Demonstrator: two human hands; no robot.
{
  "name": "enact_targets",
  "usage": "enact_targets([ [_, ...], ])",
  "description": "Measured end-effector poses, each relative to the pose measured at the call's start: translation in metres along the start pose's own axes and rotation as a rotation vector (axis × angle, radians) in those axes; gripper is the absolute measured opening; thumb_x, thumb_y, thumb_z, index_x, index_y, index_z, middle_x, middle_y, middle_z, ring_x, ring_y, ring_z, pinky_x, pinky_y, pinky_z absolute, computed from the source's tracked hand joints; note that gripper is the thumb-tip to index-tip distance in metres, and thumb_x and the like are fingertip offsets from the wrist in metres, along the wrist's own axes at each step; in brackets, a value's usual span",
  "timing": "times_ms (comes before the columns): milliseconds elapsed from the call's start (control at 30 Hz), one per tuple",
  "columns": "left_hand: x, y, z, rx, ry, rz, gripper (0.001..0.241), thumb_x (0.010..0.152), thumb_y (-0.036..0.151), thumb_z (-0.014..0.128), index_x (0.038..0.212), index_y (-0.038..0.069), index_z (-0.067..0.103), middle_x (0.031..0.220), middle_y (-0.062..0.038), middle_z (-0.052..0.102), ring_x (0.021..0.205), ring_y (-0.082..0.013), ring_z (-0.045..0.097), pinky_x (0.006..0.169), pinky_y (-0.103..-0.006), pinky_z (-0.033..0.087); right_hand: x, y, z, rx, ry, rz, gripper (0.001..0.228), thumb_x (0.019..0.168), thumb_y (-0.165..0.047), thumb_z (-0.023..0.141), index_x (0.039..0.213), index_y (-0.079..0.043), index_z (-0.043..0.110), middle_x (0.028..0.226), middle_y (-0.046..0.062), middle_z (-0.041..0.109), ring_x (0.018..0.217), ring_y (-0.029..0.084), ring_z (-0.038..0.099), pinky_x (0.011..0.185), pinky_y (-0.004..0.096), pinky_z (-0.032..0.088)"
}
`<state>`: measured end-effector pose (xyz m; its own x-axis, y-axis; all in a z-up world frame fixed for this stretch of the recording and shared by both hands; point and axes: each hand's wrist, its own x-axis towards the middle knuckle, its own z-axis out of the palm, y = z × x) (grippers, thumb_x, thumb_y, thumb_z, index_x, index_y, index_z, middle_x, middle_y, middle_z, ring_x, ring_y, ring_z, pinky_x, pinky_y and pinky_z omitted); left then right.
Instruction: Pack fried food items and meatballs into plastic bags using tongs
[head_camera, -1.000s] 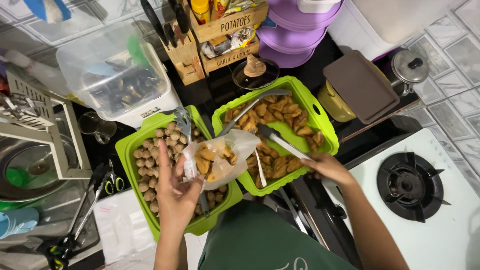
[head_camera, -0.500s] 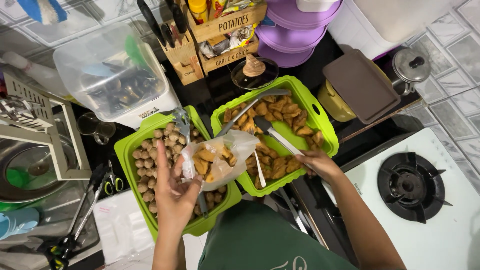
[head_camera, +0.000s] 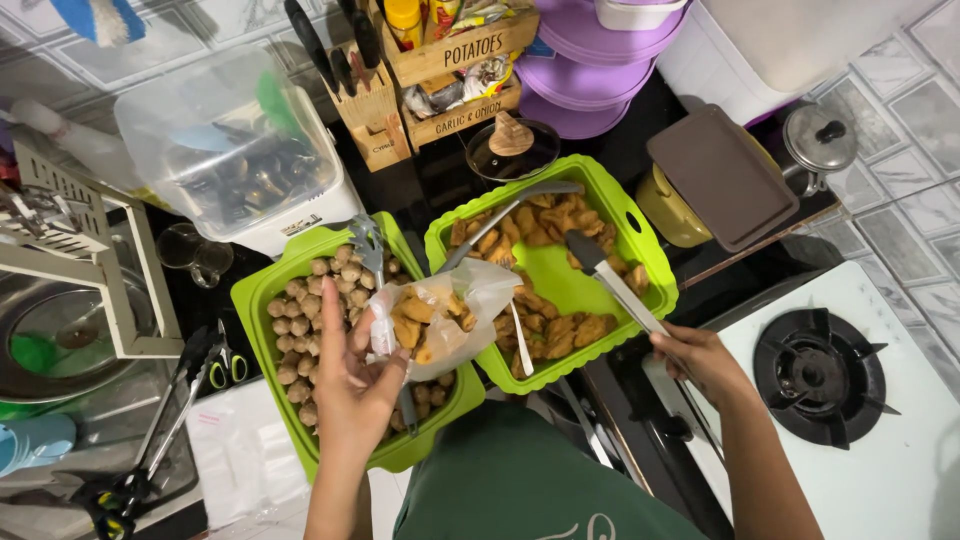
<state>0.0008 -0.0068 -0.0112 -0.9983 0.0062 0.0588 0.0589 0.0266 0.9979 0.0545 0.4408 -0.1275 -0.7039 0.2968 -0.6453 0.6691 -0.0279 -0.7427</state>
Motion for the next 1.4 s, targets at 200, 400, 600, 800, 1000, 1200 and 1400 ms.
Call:
enact_targets([
  [200,0.001,0.001,0.002,-0.122,-0.038,0.026,0.104,0.086,-0.019,0.061,0.164,0.023,0.007,0.161,-0.021,0.045,0.147,-0.0218,0.045,0.069,-0.0205,0.045,-0.006,-0.003,-0.029,0.03,-0.277,-0.216,0.037,0.089,-0.008,0.072,0.125,-0.005,0.075,0.077,0.015,0.074,0.05,0.016,0.048,0.044,0.029,0.038],
  [400,-0.001,0.009,0.003,-0.111,-0.039,0.012,0.102,0.087,-0.017,0.058,0.164,0.023,0.006,0.154,-0.021,0.053,0.086,0.002,0.05,0.053,-0.0192,0.034,-0.044,-0.067,-0.012,-0.509,-0.439,-0.413,0.059,0.079,-0.017,0.083,0.137,-0.014,0.072,0.075,0.002,0.077,0.058,0.012,0.052,0.052,0.027,0.042],
  [600,-0.005,0.007,0.0,-0.086,-0.05,0.047,0.111,0.083,-0.021,0.064,0.163,0.025,0.003,0.152,-0.023,0.056,0.063,-0.0073,0.059,0.046,-0.0221,0.042,-0.081,-0.126,0.072,-1.074,-0.449,-0.746,0.058,0.089,-0.053,0.06,0.144,-0.037,0.055,0.124,-0.007,0.078,0.089,0.013,0.079,0.083,0.031,0.058],
  [800,0.0,0.0,-0.006,-0.079,-0.013,0.088,0.11,0.083,-0.022,0.062,0.164,0.026,0.005,0.156,-0.028,0.048,0.103,-0.0149,0.068,0.057,-0.023,0.046,-0.097,-0.123,0.134,-1.402,-0.244,-0.856,0.064,0.097,-0.05,0.056,0.15,-0.017,0.046,0.087,0.005,0.068,0.064,0.023,0.068,0.048,0.037,0.057],
  [1000,0.004,-0.008,-0.005,-0.164,0.025,0.052,0.104,0.086,-0.018,0.063,0.165,0.022,0.007,0.152,-0.021,0.055,0.133,-0.0115,0.053,0.074,-0.0197,0.044,-0.133,-0.151,0.083,-1.38,-0.291,-0.31,0.075,0.088,-0.071,0.038,0.157,-0.045,0.027,0.157,0.0,0.043,0.134,0.03,0.056,0.115,0.058,0.044],
  [1200,0.006,-0.003,-0.002,-0.113,-0.008,0.074,0.106,0.085,-0.018,0.064,0.164,0.025,0.008,0.154,-0.03,0.05,0.115,-0.0126,0.064,0.063,-0.0214,0.045,-0.151,-0.141,0.033,-1.08,-0.045,-0.531,0.066,0.075,-0.047,0.077,0.137,-0.03,0.065,0.116,-0.009,0.08,0.091,0.016,0.08,0.081,0.032,0.053],
  [1400,0.007,-0.002,-0.002,-0.223,-0.028,0.051,0.106,0.086,-0.021,0.059,0.165,0.024,0.007,0.154,-0.025,0.052,0.1,-0.0096,0.058,0.072,-0.0253,0.046,-0.139,-0.117,-0.022,-0.668,0.014,-0.552,0.072,0.072,-0.021,0.078,0.142,-0.02,0.061,0.134,0.002,0.072,0.1,0.014,0.077,0.104,0.029,0.055],
])
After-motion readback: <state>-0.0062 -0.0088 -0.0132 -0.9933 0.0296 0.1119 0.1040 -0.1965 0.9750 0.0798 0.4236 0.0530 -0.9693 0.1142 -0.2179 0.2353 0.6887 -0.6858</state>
